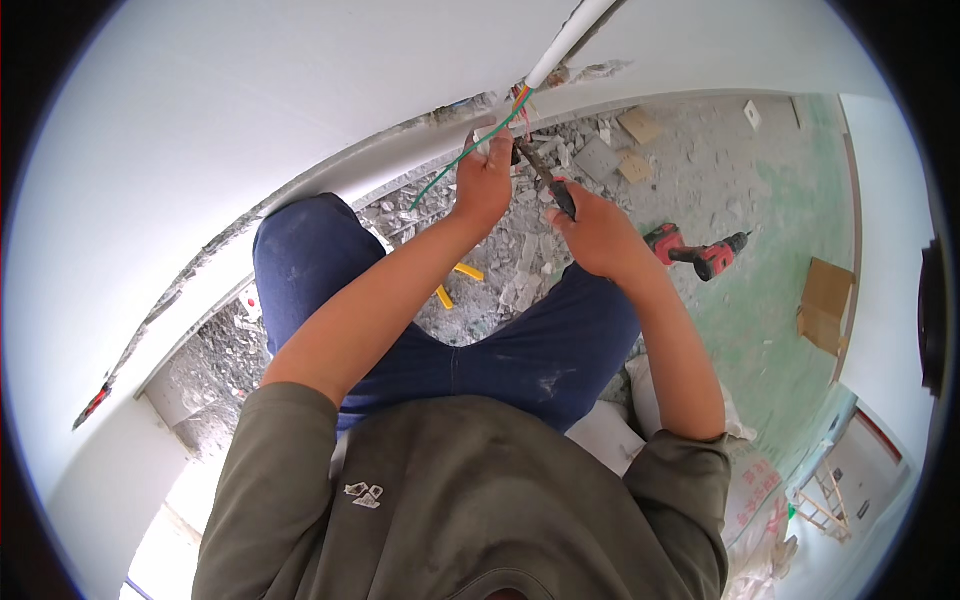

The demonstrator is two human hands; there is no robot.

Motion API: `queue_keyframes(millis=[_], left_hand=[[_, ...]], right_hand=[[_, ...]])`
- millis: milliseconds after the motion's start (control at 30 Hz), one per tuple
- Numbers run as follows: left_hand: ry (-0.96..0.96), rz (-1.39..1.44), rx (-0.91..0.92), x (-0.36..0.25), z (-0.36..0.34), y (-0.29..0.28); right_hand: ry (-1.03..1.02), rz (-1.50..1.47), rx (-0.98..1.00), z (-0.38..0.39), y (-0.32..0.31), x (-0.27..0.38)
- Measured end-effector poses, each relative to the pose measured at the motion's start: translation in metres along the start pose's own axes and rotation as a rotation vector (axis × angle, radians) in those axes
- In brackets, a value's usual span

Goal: Installing and wiring an electrical wall socket at a construction site.

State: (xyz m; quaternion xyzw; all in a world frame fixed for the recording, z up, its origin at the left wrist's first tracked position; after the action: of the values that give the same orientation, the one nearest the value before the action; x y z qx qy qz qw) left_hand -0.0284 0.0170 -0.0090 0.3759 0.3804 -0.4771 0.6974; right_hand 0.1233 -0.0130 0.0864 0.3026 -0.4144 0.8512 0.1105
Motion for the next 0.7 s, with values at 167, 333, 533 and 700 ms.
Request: queue_keyframes(millis=[167, 333, 533, 700], left_hand=[[0.049, -0.076, -0.056, -0.001, 0.003, -0.001], [-0.198, 0.04, -0.112, 0.018, 0.019, 0.0], [-0.495, 0.371, 0.137, 0.018, 0.015, 0.005], [-0.492, 0.436, 0.273, 0.021, 0.014, 0.01]], right_hand=[[0.051, 0.305, -0.189, 0.005, 0.018, 0.015], [0.031, 0.278, -0.315, 0.019, 0.05, -0.001], [-0.017, -0.098, -0.304, 0.023, 0.027, -0.01], [0.007, -0.054, -0.3, 0.031, 0.026, -0.007]])
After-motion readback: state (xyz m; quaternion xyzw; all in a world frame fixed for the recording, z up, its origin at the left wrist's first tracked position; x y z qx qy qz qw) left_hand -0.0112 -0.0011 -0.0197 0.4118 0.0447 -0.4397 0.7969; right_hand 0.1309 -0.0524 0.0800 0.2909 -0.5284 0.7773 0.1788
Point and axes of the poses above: each hand's wrist, its own z-axis away from the middle knuckle, its own y-axis out of the palm, x = y × z, the point moved 5 cm from there along -z, towards the middle knuckle, and after that the axes turned 11 degrees about -y, right-handed, at the moved point
